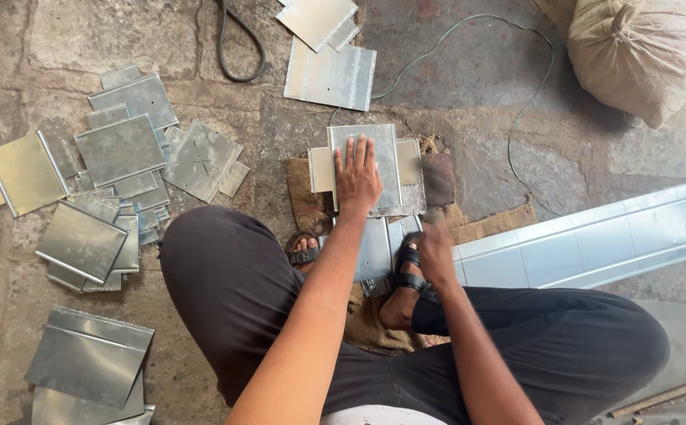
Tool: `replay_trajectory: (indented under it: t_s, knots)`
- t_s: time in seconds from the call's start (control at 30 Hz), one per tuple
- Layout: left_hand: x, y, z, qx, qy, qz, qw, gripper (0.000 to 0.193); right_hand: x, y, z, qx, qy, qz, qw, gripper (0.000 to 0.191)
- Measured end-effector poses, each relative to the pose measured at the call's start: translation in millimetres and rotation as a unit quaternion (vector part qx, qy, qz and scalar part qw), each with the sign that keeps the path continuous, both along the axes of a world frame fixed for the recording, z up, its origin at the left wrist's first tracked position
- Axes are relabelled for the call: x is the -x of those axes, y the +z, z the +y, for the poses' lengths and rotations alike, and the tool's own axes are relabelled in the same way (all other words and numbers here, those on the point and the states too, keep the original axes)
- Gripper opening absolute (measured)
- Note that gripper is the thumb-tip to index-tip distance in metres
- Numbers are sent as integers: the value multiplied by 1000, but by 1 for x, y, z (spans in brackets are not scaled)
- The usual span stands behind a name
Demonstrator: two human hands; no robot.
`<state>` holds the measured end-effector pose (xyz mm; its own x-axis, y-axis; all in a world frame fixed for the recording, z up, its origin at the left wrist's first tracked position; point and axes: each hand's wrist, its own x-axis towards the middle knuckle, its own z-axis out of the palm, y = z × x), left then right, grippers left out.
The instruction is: The person sits on the floor and hammers the edges of several square metal sheets using a hammer against a stone block.
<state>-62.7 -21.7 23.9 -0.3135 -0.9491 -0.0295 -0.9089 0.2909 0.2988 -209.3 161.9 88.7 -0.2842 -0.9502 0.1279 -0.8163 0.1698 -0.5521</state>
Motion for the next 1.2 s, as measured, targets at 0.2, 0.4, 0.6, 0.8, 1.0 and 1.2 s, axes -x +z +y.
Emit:
replay_trajectory:
  t_s: [0.2, 0.4, 0.6, 0.8, 1.0, 1.2]
  knots:
    - [-3, 10, -1, -37, 3, -17, 999, 68, 6, 58, -8, -84, -104, -433, 892, 38]
    - [-1, 2, -2, 14, 19, 37, 999, 60, 21, 100, 8, 229, 18, -498, 836, 48]
    - [1, 3, -2, 7, 23, 46, 999, 61, 5, -19, 21, 186, 74, -65, 978, 41]
    - [-3, 8, -6, 26, 27, 52, 998, 62, 11, 5, 9, -60, -72, -308, 947, 44]
    - [-3, 11, -4, 21, 19, 42, 999, 64, 22, 117, 21, 223, -35, -546, 807, 51]
    - [0, 11, -2, 17, 16, 50, 998, 62, 9, 43, 27, 283, 33, -405, 869, 47]
